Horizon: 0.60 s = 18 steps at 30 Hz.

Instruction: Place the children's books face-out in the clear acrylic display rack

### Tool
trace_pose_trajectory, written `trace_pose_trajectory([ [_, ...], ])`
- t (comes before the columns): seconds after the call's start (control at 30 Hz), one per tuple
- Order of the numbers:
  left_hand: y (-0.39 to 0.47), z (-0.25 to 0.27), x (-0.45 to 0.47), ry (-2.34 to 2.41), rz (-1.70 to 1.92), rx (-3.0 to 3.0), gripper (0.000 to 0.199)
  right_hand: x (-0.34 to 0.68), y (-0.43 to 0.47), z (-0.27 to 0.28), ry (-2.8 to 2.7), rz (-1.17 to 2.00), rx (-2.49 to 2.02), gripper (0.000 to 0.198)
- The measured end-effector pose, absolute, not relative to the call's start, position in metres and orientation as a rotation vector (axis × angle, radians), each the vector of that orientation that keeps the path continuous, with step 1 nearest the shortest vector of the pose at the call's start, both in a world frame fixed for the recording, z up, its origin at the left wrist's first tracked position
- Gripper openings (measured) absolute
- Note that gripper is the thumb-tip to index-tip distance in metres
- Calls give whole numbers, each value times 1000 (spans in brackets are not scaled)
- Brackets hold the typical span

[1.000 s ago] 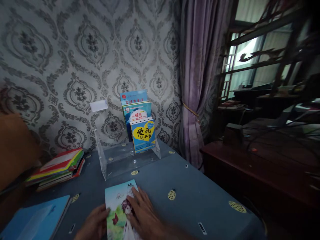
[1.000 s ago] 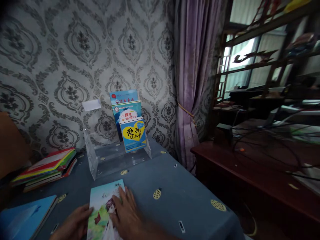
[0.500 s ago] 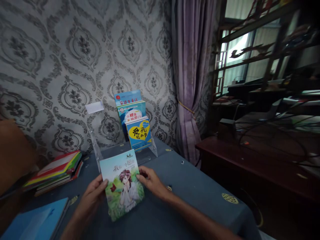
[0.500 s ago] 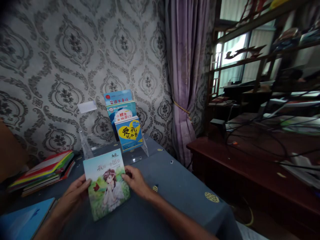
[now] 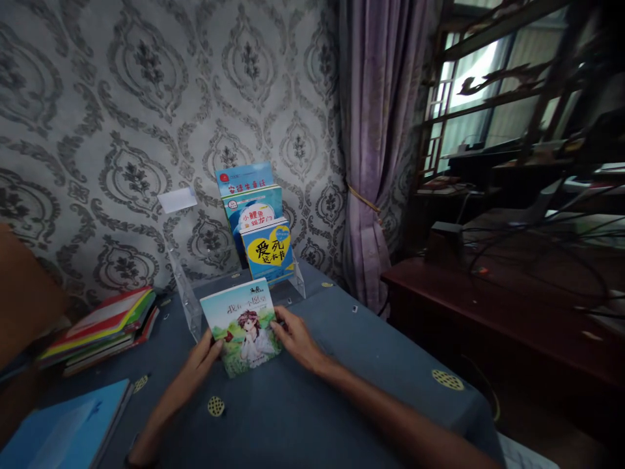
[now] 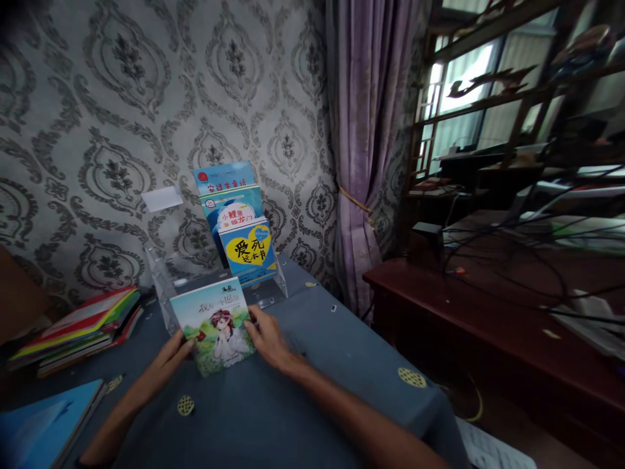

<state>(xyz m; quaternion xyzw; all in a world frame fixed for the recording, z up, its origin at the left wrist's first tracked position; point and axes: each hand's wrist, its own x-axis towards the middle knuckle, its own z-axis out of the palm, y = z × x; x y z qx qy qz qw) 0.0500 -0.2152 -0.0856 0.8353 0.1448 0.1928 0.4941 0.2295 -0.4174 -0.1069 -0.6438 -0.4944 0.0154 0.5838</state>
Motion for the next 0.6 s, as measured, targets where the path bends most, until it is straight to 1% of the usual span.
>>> trace_pose_trajectory([
  [0.07,-211,-80,54,362,506,2167,60,233,-413,-101,-1176,-24,-1507,10],
  [0.17,-210,-67,64,373,650,2362,45,241,-405,-89,-1199,-151,-1484,12],
  [0.27,-217,-52,78,389,938,2492,30,251,-397,-72,-1187,-248,-1460,15],
  [0.33,-226,-40,90,386,1163,2529,23,259,-394,-57,-1179,-322,-1435,16],
  [0.47,-242,-18,112,347,1498,2524,22,277,-395,-26,-1182,-439,-1392,21],
  [0.53,-249,-11,121,314,1567,2497,20,289,-399,-12,-1215,-510,-1387,23],
  [0.6,-253,-7,130,282,1565,2478,17,303,-406,-2,-1286,-518,-1395,24],
])
